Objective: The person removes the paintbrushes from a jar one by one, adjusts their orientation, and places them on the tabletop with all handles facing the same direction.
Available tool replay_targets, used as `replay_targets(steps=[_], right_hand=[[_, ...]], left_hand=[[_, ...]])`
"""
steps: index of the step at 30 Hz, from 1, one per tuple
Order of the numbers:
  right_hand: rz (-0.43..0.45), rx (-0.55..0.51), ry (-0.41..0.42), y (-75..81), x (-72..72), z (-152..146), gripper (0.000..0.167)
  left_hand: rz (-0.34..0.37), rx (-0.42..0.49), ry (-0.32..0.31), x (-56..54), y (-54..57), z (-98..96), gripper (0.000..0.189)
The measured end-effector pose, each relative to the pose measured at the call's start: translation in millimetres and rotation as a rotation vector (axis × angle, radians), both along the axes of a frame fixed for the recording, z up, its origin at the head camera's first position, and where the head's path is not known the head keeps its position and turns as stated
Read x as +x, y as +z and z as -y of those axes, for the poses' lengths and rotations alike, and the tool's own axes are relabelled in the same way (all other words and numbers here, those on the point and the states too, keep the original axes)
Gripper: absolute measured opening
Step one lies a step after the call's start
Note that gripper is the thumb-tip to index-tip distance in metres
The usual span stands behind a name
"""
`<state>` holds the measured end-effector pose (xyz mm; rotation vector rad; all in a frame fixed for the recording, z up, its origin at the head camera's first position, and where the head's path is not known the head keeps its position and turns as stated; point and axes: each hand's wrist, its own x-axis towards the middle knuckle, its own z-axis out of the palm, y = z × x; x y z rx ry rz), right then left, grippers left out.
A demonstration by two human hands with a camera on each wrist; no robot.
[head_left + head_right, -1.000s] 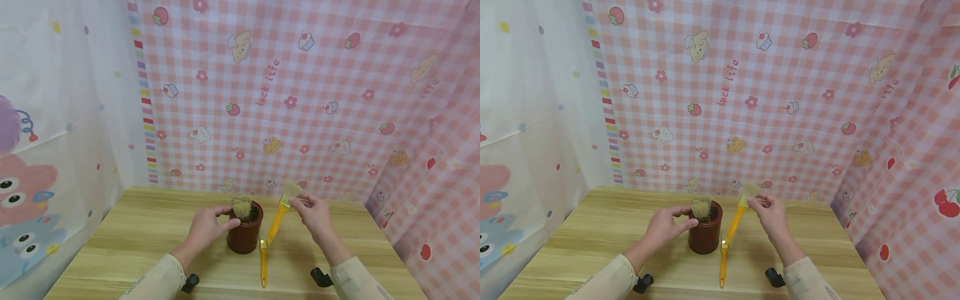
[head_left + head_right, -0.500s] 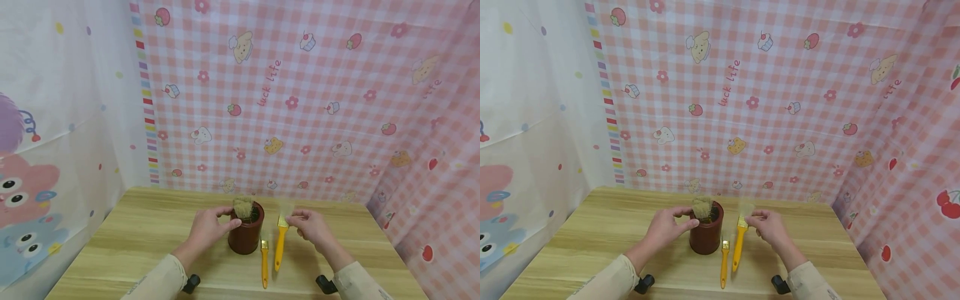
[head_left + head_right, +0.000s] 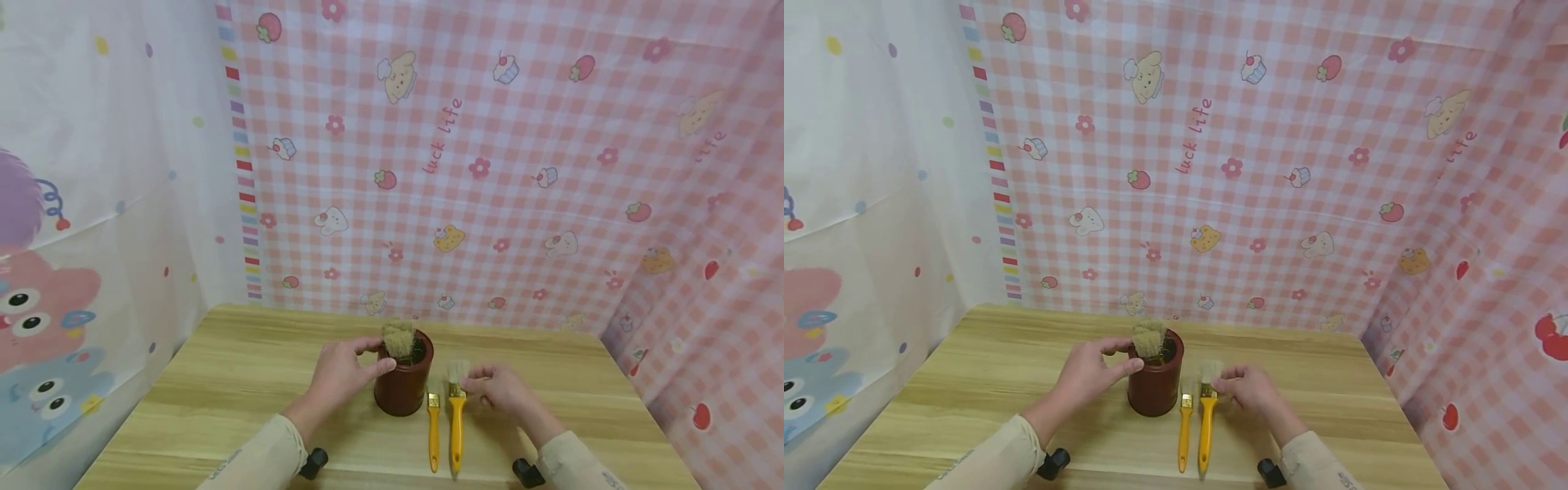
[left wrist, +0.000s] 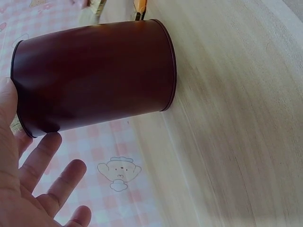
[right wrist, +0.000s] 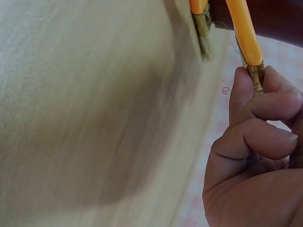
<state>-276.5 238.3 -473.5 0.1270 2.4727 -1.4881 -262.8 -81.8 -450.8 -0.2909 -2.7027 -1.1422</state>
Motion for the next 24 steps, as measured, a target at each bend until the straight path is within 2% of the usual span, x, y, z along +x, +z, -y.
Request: replay_targets(steps=[7,13,24], right_hand=[[0.011,0.06,0.024,-9.1,-3.2,2.3,0.019],[0.016,0.091,0.011,-16.2,-5.1,5.7,0.017],[0.051,0.052,-0.013,-25.9,-9.6,10.0,0.018]], left_hand=[[0.003,-0.001,0.0,-0.6,-0.6,0.0,0.056],[0.013,-0.003,-0.003,-0.9,-1.0,-0.2,0.056],[0.004,0.005,-0.001,1.0,-0.6,0.3,0.055]])
